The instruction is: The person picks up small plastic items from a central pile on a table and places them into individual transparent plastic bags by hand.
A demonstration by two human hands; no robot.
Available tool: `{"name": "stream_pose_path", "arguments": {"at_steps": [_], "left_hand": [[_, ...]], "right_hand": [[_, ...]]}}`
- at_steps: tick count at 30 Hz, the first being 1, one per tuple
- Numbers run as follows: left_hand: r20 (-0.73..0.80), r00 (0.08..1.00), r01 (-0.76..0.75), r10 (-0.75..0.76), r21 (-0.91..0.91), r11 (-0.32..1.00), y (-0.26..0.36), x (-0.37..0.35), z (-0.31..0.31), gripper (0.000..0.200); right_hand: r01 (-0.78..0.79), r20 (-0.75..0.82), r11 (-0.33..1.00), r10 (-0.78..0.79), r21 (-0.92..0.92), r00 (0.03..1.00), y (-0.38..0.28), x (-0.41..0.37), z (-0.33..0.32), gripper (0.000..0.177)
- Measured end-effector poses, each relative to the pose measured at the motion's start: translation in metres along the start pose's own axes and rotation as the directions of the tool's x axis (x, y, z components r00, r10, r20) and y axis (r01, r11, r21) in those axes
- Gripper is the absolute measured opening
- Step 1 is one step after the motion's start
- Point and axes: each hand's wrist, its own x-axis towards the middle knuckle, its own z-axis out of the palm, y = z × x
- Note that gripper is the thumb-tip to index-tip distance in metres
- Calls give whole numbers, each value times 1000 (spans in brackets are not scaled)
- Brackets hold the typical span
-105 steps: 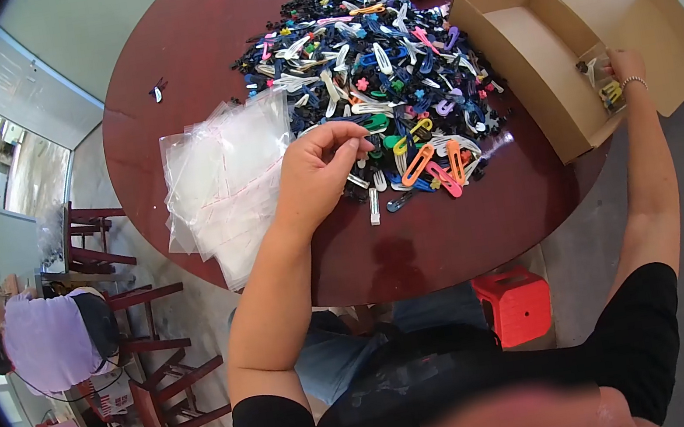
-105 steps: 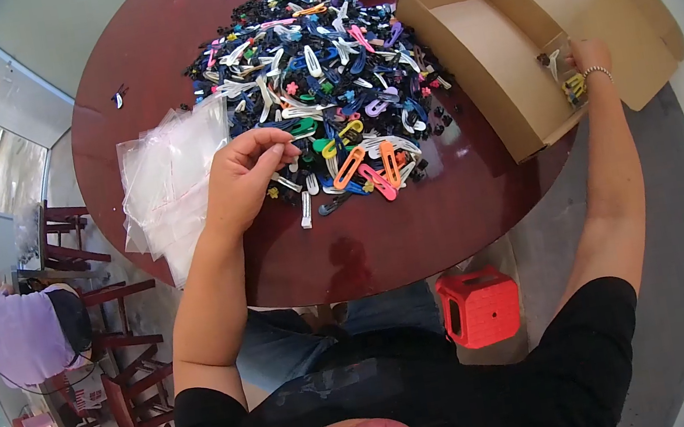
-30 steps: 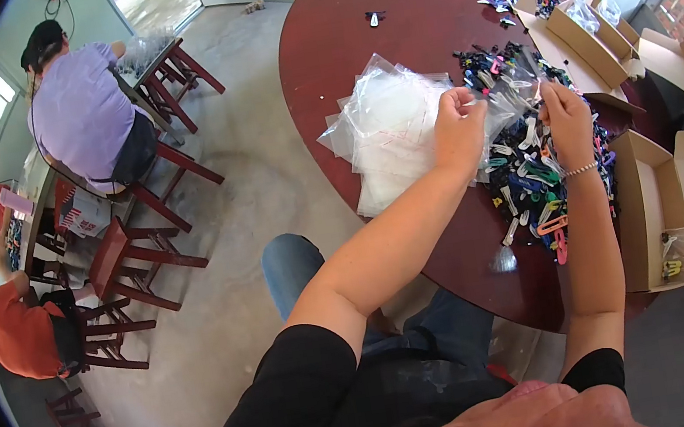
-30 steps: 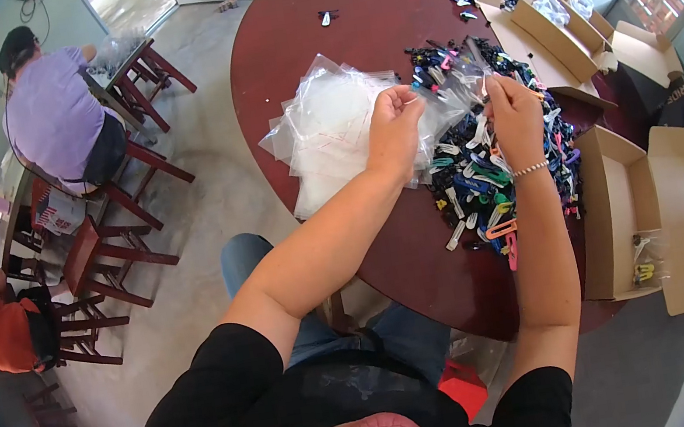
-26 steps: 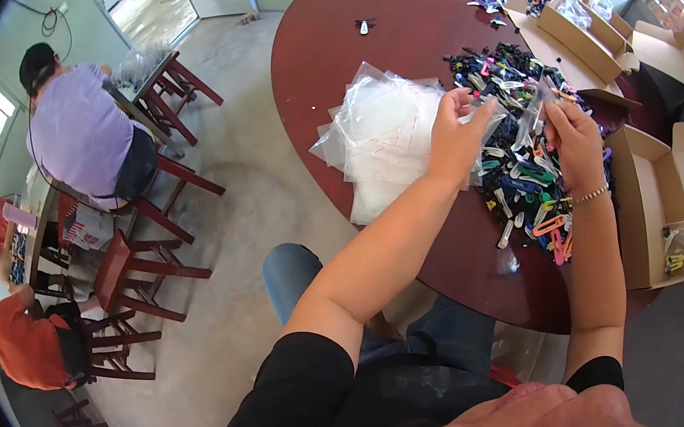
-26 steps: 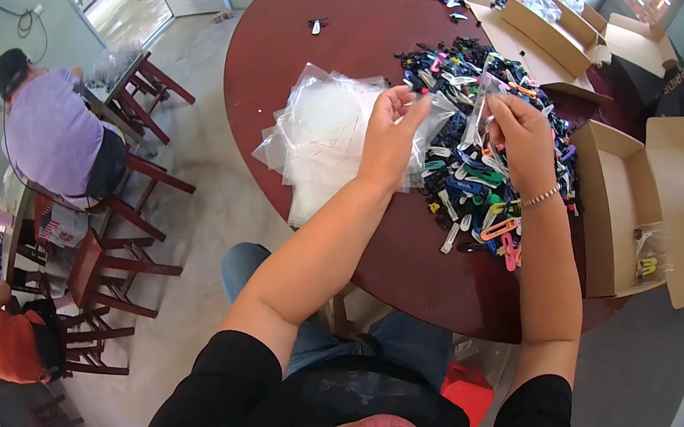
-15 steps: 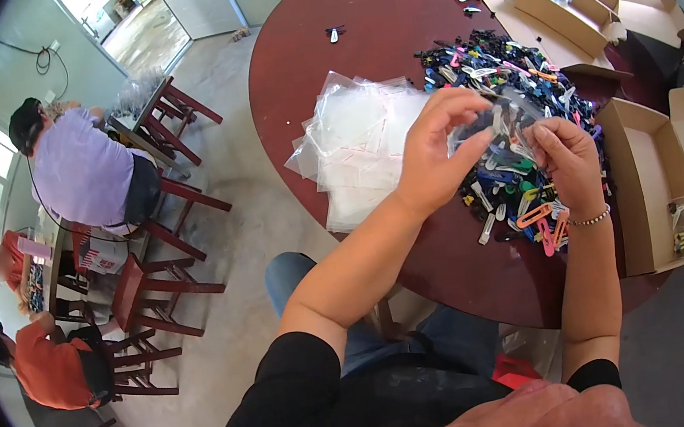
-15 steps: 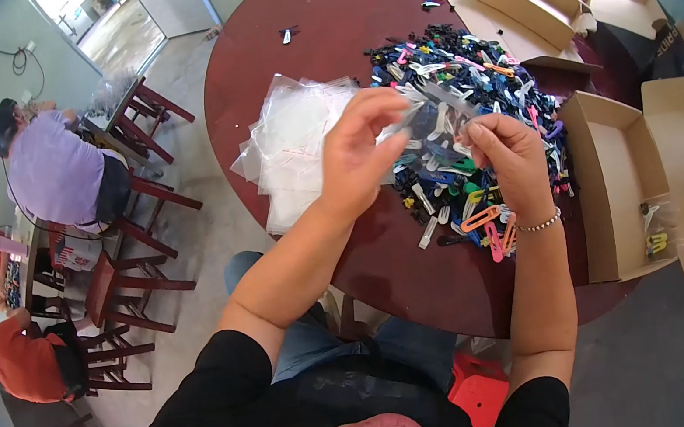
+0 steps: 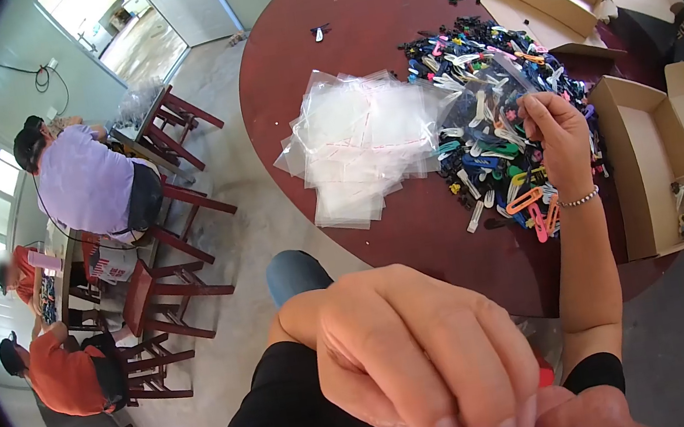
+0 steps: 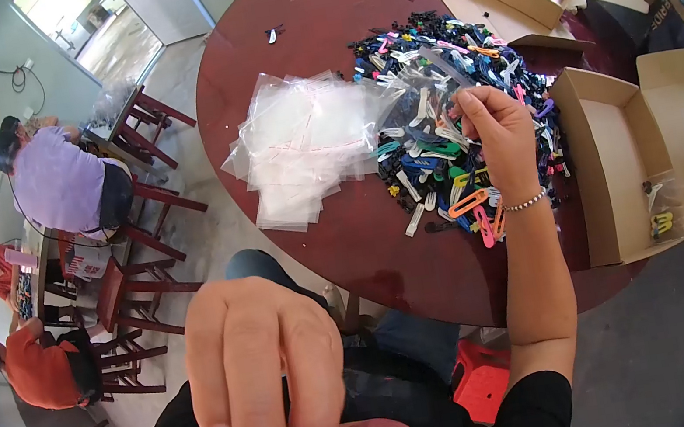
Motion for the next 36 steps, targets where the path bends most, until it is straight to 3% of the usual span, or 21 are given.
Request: {"name": "stream_pose_path", "arguments": {"at_steps": [1,5,8,10,14,16,19,23,25,26,27,28,30,31,32,33,35,36], "left_hand": [[24,996,86,-84,-97,992,3,-1,-1,9],[9,999,54,-54,-99,994,5,-2,7,13],[-46,992,118,-118,-12,993,5,1,15,13],[26,997,80,-79,-49,996,0,4,14,14],[24,997,70,-68,-102,992,3,-2,13,13],[50,988,151,-144,-194,969,7,-5,13,13],[28,986,169,-167,-97,981,4,6,20,14],[69,984,169,-162,-108,980,13,-2,23,11],[131,987,108,-95,-99,989,13,-2,17,12],[277,950,176,-143,-96,980,21,1,9,12],[416,890,240,-185,-82,967,25,2,1,13],[518,852,161,-80,-113,981,18,2,-9,24],[708,704,236,-58,-157,959,9,4,-60,21],[275,957,84,-94,46,995,13,-20,-72,16],[-181,977,160,-112,280,947,15,-23,-79,17],[-513,841,284,173,690,666,0,-18,-97,22],[-631,775,468,34,610,640,-9,-8,-127,27],[-631,775,469,35,612,637,-14,-7,-136,27]], "right_hand": [[2,3,1000,-2,-1,1000,0,-1,1,14],[15,-14,999,-16,-38,1000,2,-2,5,15],[10,-4,999,-10,-31,1000,4,-3,4,16],[12,-2,1000,-12,-28,1000,4,-2,4,16],[35,3,997,-35,-71,999,-1,-3,5,16],[36,5,995,-35,-91,999,-4,-5,7,17],[32,7,993,-31,-113,999,-5,-6,10,17],[37,54,991,-31,-128,998,-3,-8,15,16],[0,76,990,11,-143,997,-1,-7,14,14],[-10,86,993,21,-119,996,-3,-8,15,14],[-20,99,995,29,-95,995,-6,-9,17,14],[-13,109,996,22,-83,994,-9,-11,18,14],[-5,146,999,12,-50,989,-17,-14,19,14],[-15,170,999,21,-36,985,-24,-15,19,14],[-12,177,999,18,-35,984,-28,-15,18,14],[7,206,999,0,-34,979,-31,-15,14,14],[30,241,999,-23,-28,970,-34,-13,8,14],[38,213,999,-30,-31,977,-35,-12,5,15]]}}
